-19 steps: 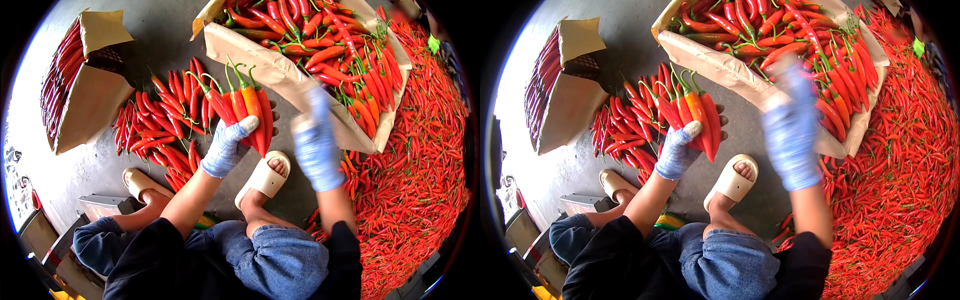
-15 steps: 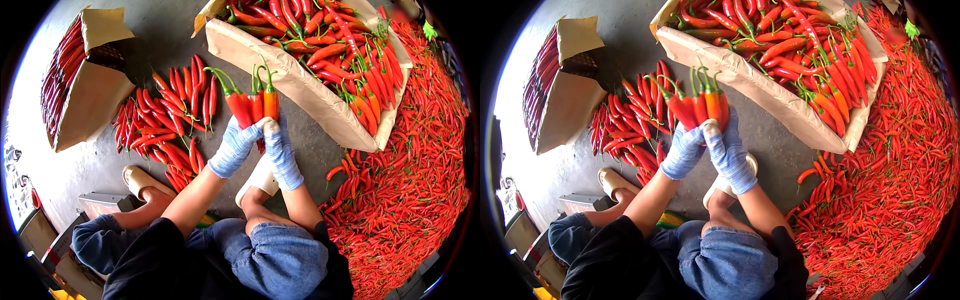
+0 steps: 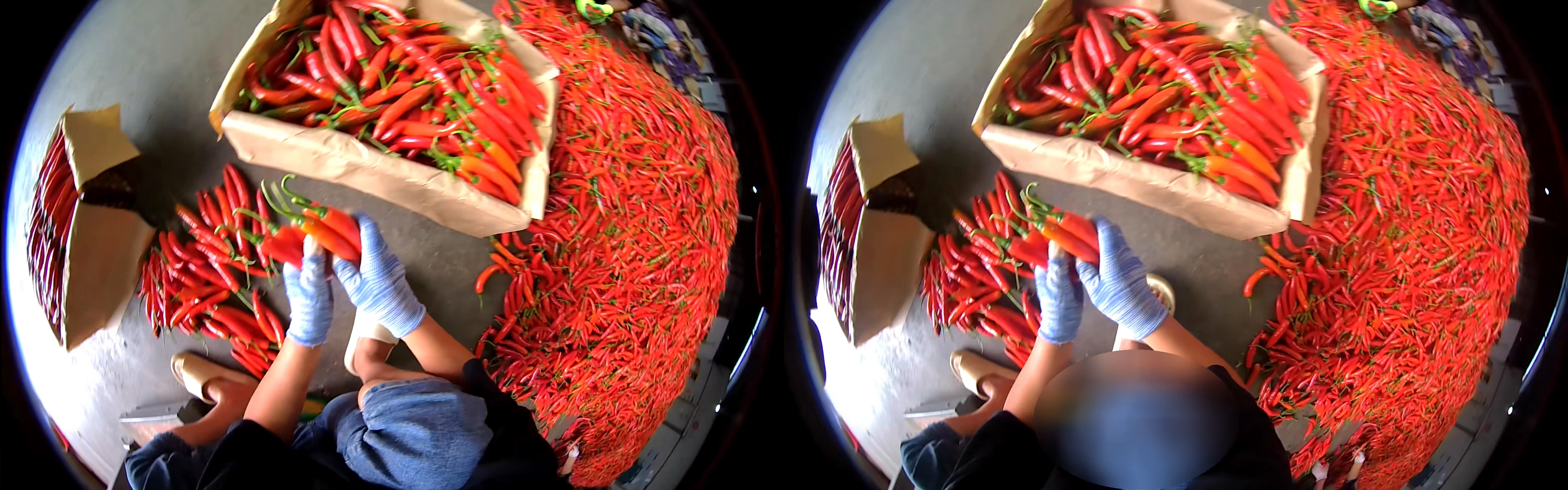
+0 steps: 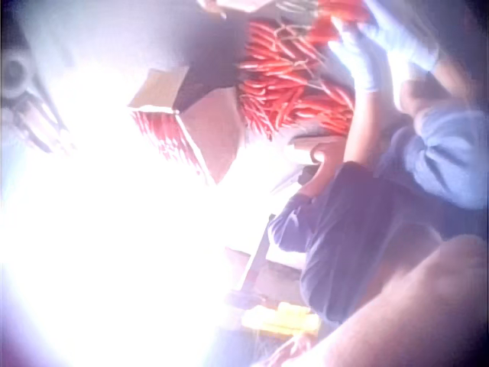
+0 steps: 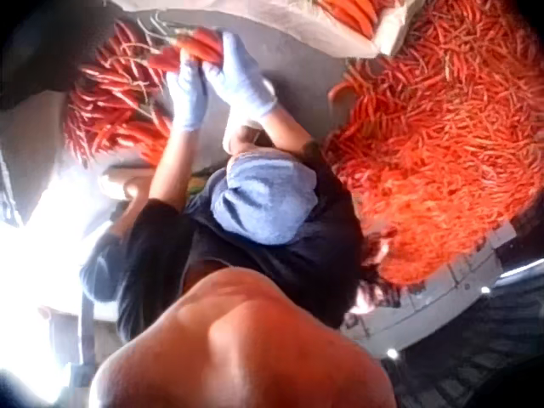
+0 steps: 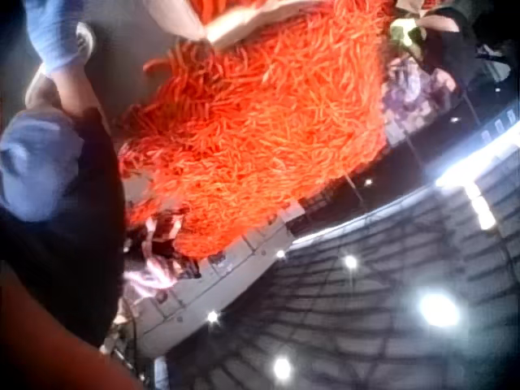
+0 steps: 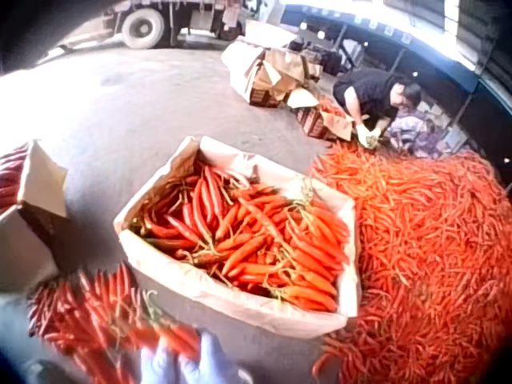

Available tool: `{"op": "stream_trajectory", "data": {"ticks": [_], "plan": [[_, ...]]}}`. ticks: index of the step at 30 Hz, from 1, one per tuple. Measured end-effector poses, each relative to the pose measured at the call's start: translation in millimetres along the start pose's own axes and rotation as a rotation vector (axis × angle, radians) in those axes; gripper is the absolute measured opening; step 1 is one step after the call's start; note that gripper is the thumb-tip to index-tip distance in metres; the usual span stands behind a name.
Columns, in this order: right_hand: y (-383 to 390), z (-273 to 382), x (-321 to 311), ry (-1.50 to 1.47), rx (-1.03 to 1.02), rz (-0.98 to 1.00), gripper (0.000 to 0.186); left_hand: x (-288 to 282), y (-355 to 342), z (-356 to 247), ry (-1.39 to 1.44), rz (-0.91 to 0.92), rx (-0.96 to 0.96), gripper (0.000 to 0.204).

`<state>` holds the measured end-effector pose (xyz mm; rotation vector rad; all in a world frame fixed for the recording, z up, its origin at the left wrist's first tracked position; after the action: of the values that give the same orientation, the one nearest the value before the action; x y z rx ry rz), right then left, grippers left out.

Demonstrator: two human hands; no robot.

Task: The person sits on the floor and sorts red chili peppers from a large pile into a cardboard box. They pick up handfuls of peppers, arrange them neatly in the box, and occasionally adjust the pile on the floor.

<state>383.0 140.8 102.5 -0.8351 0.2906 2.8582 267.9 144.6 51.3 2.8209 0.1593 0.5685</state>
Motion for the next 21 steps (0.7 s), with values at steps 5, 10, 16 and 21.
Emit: {"op": "stream_trajectory", "data": {"ticks": [5,10,16,21], "plan": [[-30.0,21.5,-126.7,0.091,-0.065,-0.305,0.051,-5.4,6.2,3.3,0.145,0.038,-0.138,0.034],[-98.1,-17.6,-254.3,0.540,-0.209,-0.558,0.057,-39.4,7.2,26.5,0.120,-0.016,-0.178,0.030],[-171.6,-94.5,-243.5,1.031,0.245,-0.206,0.065,-45.6,14.9,36.1,0.069,0.029,-0.240,0.032],[-194.1,-45.5,-284.3,0.719,-0.200,-0.617,0.037,-52.7,13.2,41.2,0.011,0.026,-0.246,0.033]]}}
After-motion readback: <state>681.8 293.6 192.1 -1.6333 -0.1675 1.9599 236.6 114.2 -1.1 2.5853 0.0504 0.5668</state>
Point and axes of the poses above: each hand's wrist, its own y-axis away from the middle knuckle, its own x-axis out of the palm, z = x × y, the point moved 9 cm from there along -y, towards the middle knuckle, and after that the axes turned 7 degrees about x, right-handed, at the moved point
